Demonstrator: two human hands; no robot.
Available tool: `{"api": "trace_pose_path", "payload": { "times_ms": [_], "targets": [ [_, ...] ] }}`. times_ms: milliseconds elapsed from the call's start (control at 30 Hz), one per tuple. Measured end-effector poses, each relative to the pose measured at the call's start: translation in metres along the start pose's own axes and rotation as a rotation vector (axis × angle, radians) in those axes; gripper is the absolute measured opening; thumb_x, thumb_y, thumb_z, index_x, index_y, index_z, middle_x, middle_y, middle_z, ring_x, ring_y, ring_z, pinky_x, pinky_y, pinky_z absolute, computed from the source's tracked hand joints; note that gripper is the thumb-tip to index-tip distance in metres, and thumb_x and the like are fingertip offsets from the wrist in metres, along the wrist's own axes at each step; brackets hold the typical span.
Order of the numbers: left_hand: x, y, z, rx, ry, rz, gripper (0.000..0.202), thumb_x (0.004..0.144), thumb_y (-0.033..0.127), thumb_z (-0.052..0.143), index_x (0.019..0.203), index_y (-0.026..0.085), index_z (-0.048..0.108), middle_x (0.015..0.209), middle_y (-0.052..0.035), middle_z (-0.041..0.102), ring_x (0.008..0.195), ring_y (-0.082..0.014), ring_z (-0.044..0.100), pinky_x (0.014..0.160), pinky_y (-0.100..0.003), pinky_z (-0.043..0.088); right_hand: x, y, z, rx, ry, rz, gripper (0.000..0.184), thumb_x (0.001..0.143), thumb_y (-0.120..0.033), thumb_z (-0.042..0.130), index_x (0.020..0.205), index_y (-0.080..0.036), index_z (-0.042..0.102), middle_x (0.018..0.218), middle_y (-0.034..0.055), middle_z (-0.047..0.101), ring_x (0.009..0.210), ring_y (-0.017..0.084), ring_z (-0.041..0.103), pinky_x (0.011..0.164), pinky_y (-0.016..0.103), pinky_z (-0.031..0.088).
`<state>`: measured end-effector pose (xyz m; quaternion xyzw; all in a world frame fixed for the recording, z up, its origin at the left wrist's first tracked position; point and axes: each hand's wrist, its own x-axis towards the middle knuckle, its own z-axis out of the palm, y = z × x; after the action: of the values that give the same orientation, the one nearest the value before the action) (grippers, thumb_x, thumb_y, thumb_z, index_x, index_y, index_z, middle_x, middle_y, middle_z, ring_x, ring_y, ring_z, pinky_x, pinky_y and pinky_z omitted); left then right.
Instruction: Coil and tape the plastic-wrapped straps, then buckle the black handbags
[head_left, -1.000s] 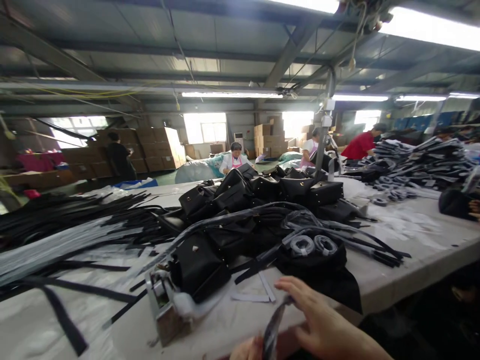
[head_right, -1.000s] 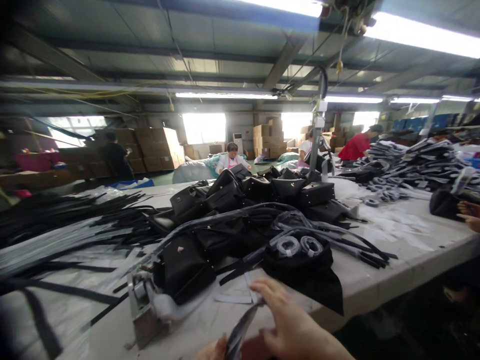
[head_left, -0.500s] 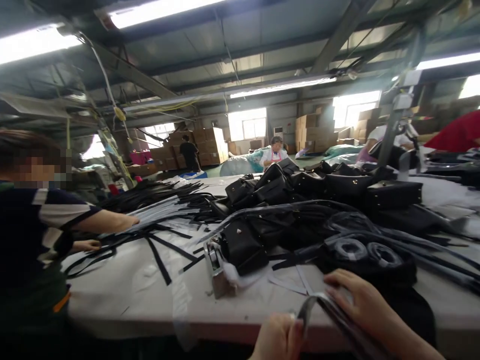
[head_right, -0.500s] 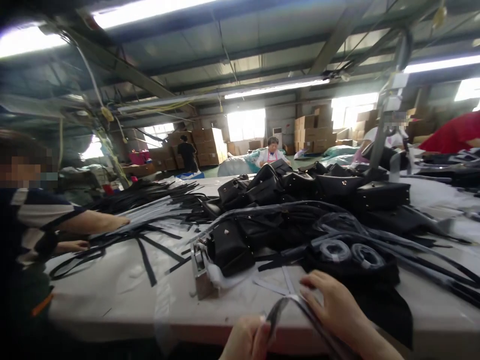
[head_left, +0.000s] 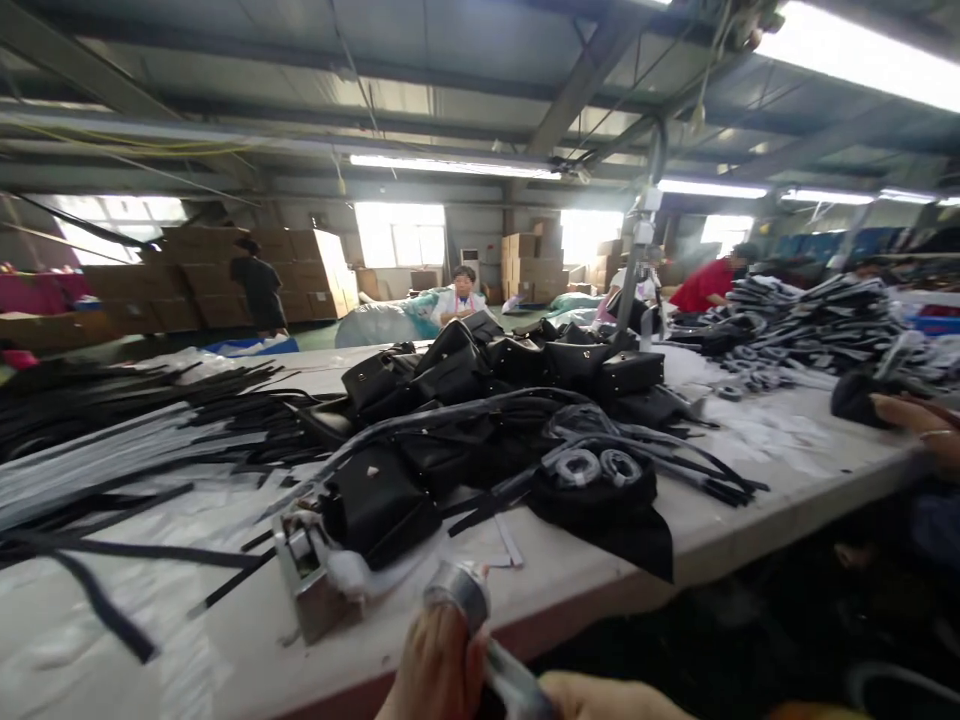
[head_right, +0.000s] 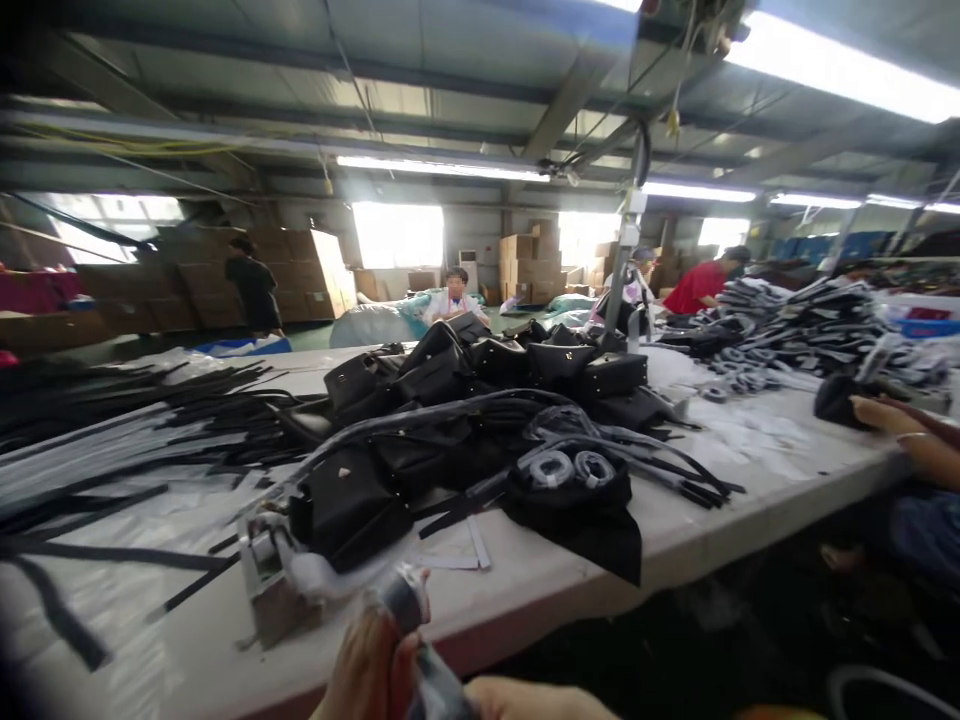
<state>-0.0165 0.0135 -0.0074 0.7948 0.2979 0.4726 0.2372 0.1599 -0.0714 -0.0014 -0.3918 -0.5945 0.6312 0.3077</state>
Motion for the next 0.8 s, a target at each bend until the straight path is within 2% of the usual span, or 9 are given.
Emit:
{"api": "trace_pose_path", "payload": {
  "times_ms": [67, 133, 167, 233, 333, 400, 500, 667, 800],
  "targets": [
    [-0.006, -0.008, -0.003, 0.193, -0.218, 0.105, 0.056, 0.09, 0.06, 0.04, 0.1, 0.014, 0.069, 0.093, -0.0202, 0.07, 0.089, -0.0338, 0.065, 0.084, -0.045, 0.047, -0.014, -0.008, -0.02, -0.003, -0.005, 0.026, 0.06, 0.076, -0.068, 0.057, 0.093, -0.013, 0.073, 0.062, -0.0001, 0.055, 0.05, 0.009, 0.049, 0.047, 0.02, 0.036],
    [-0.003, -0.005, -0.007, 0.281, -0.452, 0.077, 0.051, 0.087, 0.06, 0.043, 0.082, 0.016, 0.069, 0.077, -0.0162, 0.069, 0.074, -0.0299, 0.064, 0.07, -0.038, 0.047, -0.021, -0.016, -0.042, -0.16, 0.043, 0.048, 0.056, 0.08, -0.061, 0.057, 0.098, -0.01, 0.072, 0.067, 0.0014, 0.059, 0.056, 0.01, 0.05, 0.051, 0.02, 0.038],
    [0.002, -0.002, -0.009, 0.288, -0.521, -0.007, 0.05, 0.088, 0.059, 0.042, 0.075, 0.017, 0.066, 0.072, -0.0138, 0.068, 0.07, -0.0275, 0.063, 0.066, -0.035, 0.046, -0.022, -0.018, -0.052, -0.317, 0.111, 0.047, 0.048, 0.081, -0.055, 0.06, 0.096, -0.012, 0.072, 0.072, 0.0023, 0.062, 0.062, 0.012, 0.053, 0.056, 0.021, 0.041],
    [0.015, 0.002, -0.013, 0.208, -0.654, -0.279, 0.056, 0.09, 0.06, 0.035, 0.061, 0.019, 0.059, 0.057, -0.0068, 0.059, 0.057, -0.0214, 0.058, 0.057, -0.03, 0.042, -0.019, -0.019, -0.067, -0.598, 0.224, 0.039, 0.033, 0.083, -0.045, 0.062, 0.094, -0.015, 0.072, 0.084, 0.004, 0.067, 0.078, 0.016, 0.057, 0.07, 0.025, 0.044],
    [0.031, 0.003, -0.021, -0.134, -0.832, -0.706, 0.064, 0.088, 0.069, 0.028, 0.059, 0.018, 0.056, 0.039, 0.0029, 0.04, 0.036, -0.0141, 0.043, 0.044, -0.026, 0.037, -0.01, -0.015, -0.072, -0.71, 0.167, 0.041, 0.029, 0.086, -0.041, 0.059, 0.097, -0.016, 0.07, 0.093, 0.0051, 0.069, 0.088, 0.02, 0.06, 0.078, 0.028, 0.045],
    [0.038, 0.003, -0.03, -0.42, -0.848, -0.834, 0.064, 0.085, 0.072, 0.033, 0.065, 0.017, 0.058, 0.035, 0.0068, 0.034, 0.031, -0.0106, 0.035, 0.04, -0.023, 0.037, -0.005, -0.014, -0.068, -0.658, 0.093, 0.045, 0.032, 0.086, -0.043, 0.06, 0.101, -0.016, 0.067, 0.092, 0.0045, 0.07, 0.085, 0.02, 0.062, 0.074, 0.028, 0.046],
    [0.049, 0.002, -0.048, -0.732, -0.803, -0.965, 0.064, 0.085, 0.073, 0.038, 0.068, 0.015, 0.058, 0.032, 0.0102, 0.029, 0.028, -0.0063, 0.025, 0.039, -0.021, 0.039, 0.003, -0.014, -0.062, -0.613, 0.127, 0.044, 0.035, 0.084, -0.041, 0.062, 0.106, -0.014, 0.064, 0.089, 0.0045, 0.07, 0.08, 0.02, 0.063, 0.073, 0.028, 0.047],
    [0.068, 0.0, -0.074, -0.939, -0.735, -1.135, 0.064, 0.09, 0.066, 0.036, 0.067, 0.012, 0.06, 0.031, 0.0104, 0.026, 0.026, -0.0038, 0.019, 0.037, -0.019, 0.039, 0.025, -0.014, -0.066, -0.645, 0.198, -0.03, 0.035, 0.083, -0.038, 0.064, 0.109, -0.015, 0.063, 0.09, 0.0049, 0.068, 0.081, 0.019, 0.061, 0.076, 0.029, 0.047],
    [0.078, 0.001, -0.092, -1.061, -0.747, -1.175, 0.067, 0.094, 0.063, 0.032, 0.067, 0.01, 0.062, 0.031, 0.0096, 0.026, 0.025, -0.0036, 0.019, 0.038, -0.019, 0.042, 0.046, -0.005, -0.077, -0.409, 0.35, -0.084, 0.048, 0.08, -0.046, 0.067, 0.117, -0.016, 0.058, 0.096, 0.0059, 0.066, 0.085, 0.02, 0.062, 0.078, 0.031, 0.048]
  ]
}}
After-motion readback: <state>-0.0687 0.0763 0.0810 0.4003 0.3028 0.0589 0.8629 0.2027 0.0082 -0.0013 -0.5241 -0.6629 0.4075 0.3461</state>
